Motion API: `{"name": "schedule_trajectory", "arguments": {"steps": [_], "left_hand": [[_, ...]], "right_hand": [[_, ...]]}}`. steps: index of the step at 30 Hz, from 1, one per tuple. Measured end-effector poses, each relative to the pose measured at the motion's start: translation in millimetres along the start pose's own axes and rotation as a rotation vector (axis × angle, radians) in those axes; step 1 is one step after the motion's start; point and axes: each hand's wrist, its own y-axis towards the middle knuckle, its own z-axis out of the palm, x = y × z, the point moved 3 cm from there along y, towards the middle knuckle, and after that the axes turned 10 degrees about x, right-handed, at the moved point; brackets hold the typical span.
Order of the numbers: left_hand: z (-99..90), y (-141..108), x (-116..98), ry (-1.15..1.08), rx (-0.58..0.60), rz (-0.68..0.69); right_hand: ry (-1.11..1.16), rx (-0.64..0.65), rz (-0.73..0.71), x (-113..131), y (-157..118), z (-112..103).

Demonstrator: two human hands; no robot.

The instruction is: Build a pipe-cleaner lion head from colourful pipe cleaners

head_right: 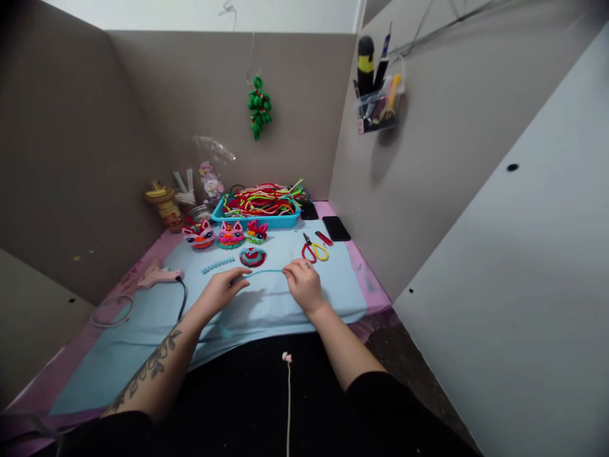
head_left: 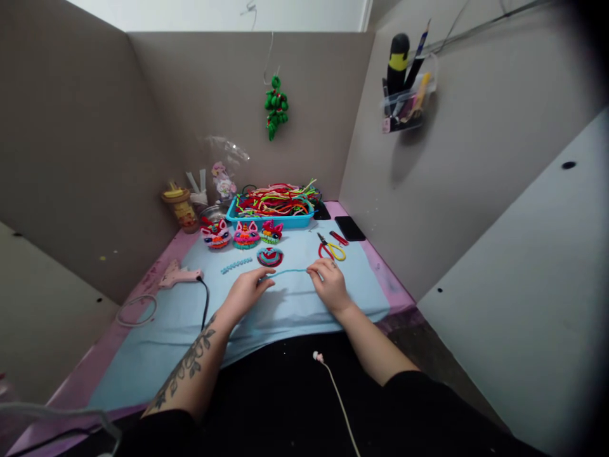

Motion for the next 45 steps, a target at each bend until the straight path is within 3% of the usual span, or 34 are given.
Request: {"name": "schedule_trajectory", "arguments": {"steps": [6, 13, 17, 21, 25, 27, 29, 33, 35, 39, 45], "left_hand": [[-25.6, 0.0, 23.9, 0.018, 0.022, -0.031], [-44.7, -6.2, 44.9, 0.019, -0.1, -0.124], [-42.0, -7.3, 43.5, -0.06, -0.098, -0.161], [-20.4, -6.5, 23.3, -0.12, -0.038, -0.14], [16.7, -12.3, -3.8, -0.428, 0.041, -0.271], [28.8, -18.1, -12.8, -0.664, -0.067, -0.39], [37.7, -22.4, -19.1, -0.93, -0.098, -0.484], [49.0, -21.6, -29.5, -1.513, 0.129, -0.593], [49.6, -18.0, -33.5, -1.71, 0.179, -0.602], [46.6, -13.6, -36.6, -1.864, 0.096, -0.662], [39.9, -17.2, -33.0, -1.841, 0.013, -0.697]], "right_hand": [[-0.044, -0.077, 0.1, -26.5, -0.9, -7.5], [-0.057, -0.121, 0.164, -42.1, -6.3, -13.8], [-0.043, -0.12, 0.194, -44.9, -9.6, -12.8], [-0.046, -0.089, 0.176, -40.4, -9.5, -8.8], [-0.072, -0.133, 0.169, -34.1, -4.8, -9.8], [-0.09, -0.186, 0.168, -31.6, -1.2, -13.0], [-0.11, -0.238, 0.162, -29.4, 3.0, -16.7], [-0.14, -0.32, 0.136, -24.0, 11.5, -22.5], [-0.151, -0.345, 0.121, -20.3, 14.7, -24.1], [-0.16, -0.359, 0.084, -13.6, 17.3, -25.9], [-0.164, -0.371, 0.075, -12.6, 15.5, -29.2]]}}
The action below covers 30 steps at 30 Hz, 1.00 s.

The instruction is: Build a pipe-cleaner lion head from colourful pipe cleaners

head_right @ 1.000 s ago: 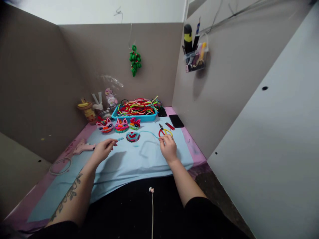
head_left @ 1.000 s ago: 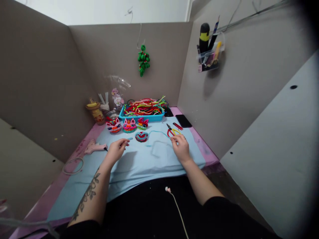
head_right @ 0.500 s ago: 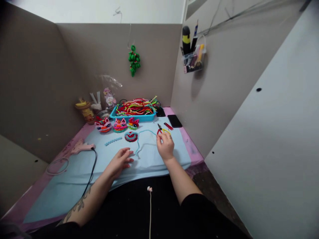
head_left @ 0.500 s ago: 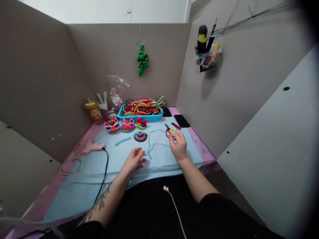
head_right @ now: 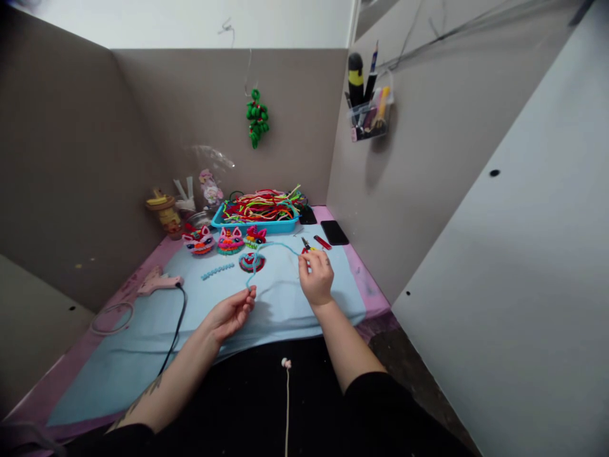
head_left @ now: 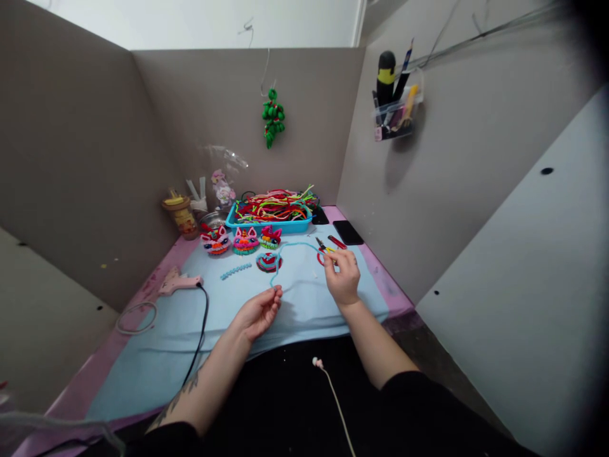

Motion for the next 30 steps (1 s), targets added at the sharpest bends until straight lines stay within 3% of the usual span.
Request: {"name": "schedule_trajectory", "arguments": {"steps": [5, 10, 16, 21, 27, 30], "left_hand": [[-13.0, 1.4, -10.7, 0.176, -0.032, 0.128], [-25.2, -4.5, -44.5, 0.494, -0.14, 0.552], [-39.7, -24.9, -93.0, 0.84, -0.491, 0.993], [-48.2, -35.4, -116.0, 1.075, -0.698, 1.086], [-60.4, -30.4, -129.8, 1.166, -0.765, 1.109], [-69.3, -30.9, -130.6, 1.24, -0.745, 1.0]], "right_hand": [[0.03, 0.002, 0.045, -6.7, -1.4, -1.8], [0.07, -0.014, 0.099, -11.3, -1.2, -8.4], [0.158, 0.044, 0.116, -9.2, -3.8, -10.6], [0.19, 0.22, -0.028, -0.1, -15.8, -0.7], [0.208, 0.271, 0.002, 0.9, -23.8, 10.8], [0.223, 0.34, 0.035, -0.9, -21.5, 18.1]]}}
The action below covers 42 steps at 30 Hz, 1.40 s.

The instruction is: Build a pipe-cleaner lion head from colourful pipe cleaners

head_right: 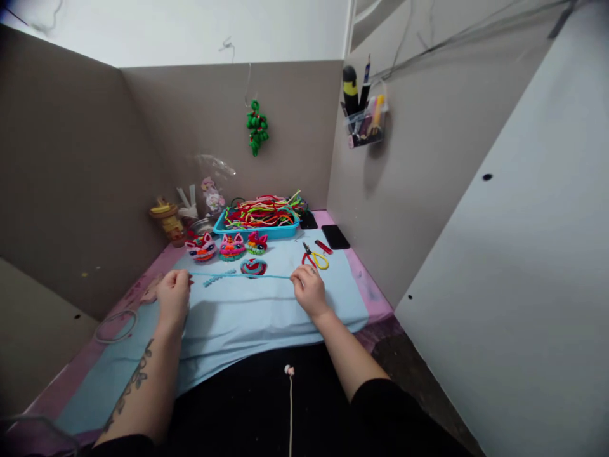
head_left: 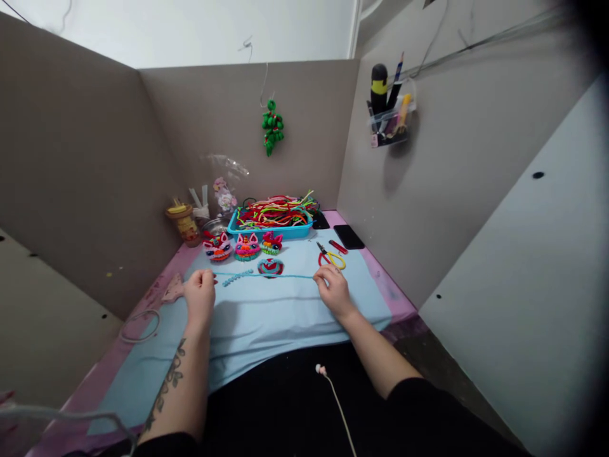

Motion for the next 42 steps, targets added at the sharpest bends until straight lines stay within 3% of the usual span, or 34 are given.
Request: {"name": "schedule_trajectory", "arguments": {"steps": [3, 5, 6, 7, 10, 13, 15, 19, 22, 25, 28, 33, 35, 37, 40, 42], "left_hand": [[-2.1, -11.4, -10.2, 0.224, 0.137, 0.072], [-3.3, -26.4, -30.6, 0.378, -0.053, 0.206], [2.4, -34.7, -42.0, 0.407, -0.067, 0.285], [13.0, -42.6, -52.7, 0.406, 0.002, 0.374], [60.4, -60.0, -70.6, 0.361, 0.398, 0.535], [103.4, -60.3, -65.6, 0.337, 0.624, 0.492], [122.9, -53.6, -58.5, 0.378, 0.691, 0.447], [143.1, -40.7, -55.7, 0.506, 0.673, 0.429], [153.8, -38.6, -57.3, 0.573, 0.693, 0.455], [156.6, -38.4, -56.2, 0.408, 0.584, 0.597], [151.6, -38.2, -47.9, 0.124, 0.445, 0.746], [146.2, -32.0, -29.4, -0.027, 0.269, 0.648], [146.6, -30.6, -27.3, -0.051, 0.264, 0.601], [146.7, -30.2, -28.6, -0.08, 0.279, 0.572], [145.1, -29.8, -33.5, -0.121, 0.287, 0.519], [143.8, -29.4, -36.0, -0.146, 0.282, 0.481]], "right_hand": [[0.012, 0.046, 0.029, 2.9, 4.0, 8.9], [0.03, 0.066, 0.037, 9.9, 5.4, 18.1], [0.046, 0.075, 0.039, 14.5, 5.8, 23.1], [0.062, 0.088, 0.04, 19.4, 5.9, 28.1], [0.106, 0.128, 0.04, 30.9, 6.1, 39.2], [0.127, 0.171, 0.031, 26.7, 11.0, 43.7], [0.113, 0.226, 0.04, 11.7, 21.0, 47.0], [-0.119, 0.257, 0.304, -35.1, 53.9, 58.7], [-0.343, 0.429, 0.454, -54.4, 70.5, 76.5], [-0.46, 0.571, 0.55, -55.6, 69.4, 89.2], [-0.516, 0.566, 0.592, -51.1, 61.8, 88.7], [-0.512, 0.619, 0.622, -57.7, 54.9, 82.8], [-0.478, 0.566, 0.598, -61.3, 54.6, 80.7], [-0.407, 0.414, 0.516, -61.0, 55.1, 76.9], [-0.217, 0.133, 0.254, -49.7, 54.0, 69.4], [-0.086, 0.021, 0.07, -37.4, 51.1, 65.5]]}}
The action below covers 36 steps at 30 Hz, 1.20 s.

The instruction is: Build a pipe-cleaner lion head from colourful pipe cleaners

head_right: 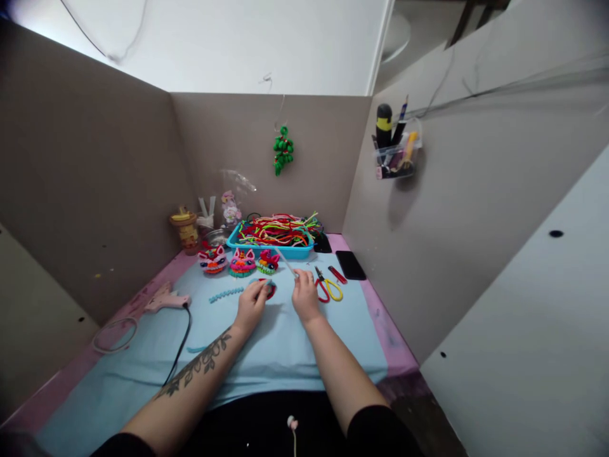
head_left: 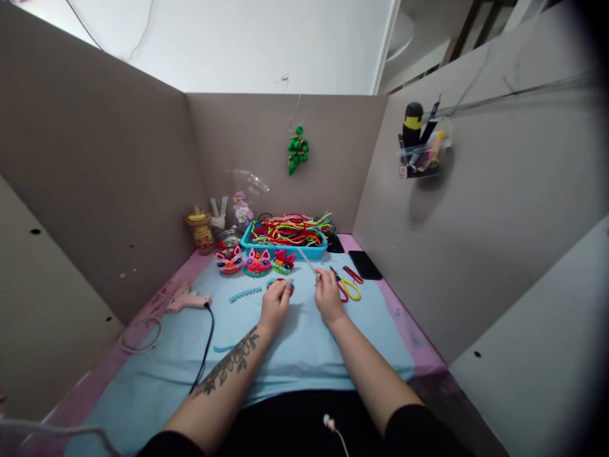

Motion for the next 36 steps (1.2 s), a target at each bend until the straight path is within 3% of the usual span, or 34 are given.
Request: {"name": "schedule_trajectory", "arguments": {"steps": [4, 7, 18, 36], "left_hand": [[1.3, 0.2, 3.9, -0.104, 0.004, -0.109], [4.6, -0.2, 8.5, -0.189, 0.049, -0.145], [9.8, -0.5, 9.6, -0.12, 0.085, -0.033], [10.1, -2.7, 14.3, -0.102, 0.099, 0.007]], "right_hand": [[0.163, 0.03, -0.242, 23.9, -7.1, -2.1], [0.201, 0.123, -0.311, 33.6, -9.6, 0.6], [0.249, 0.09, -0.158, 25.7, -13.6, 10.5], [0.315, 0.087, -0.191, 29.2, -14.2, 8.0]]}}
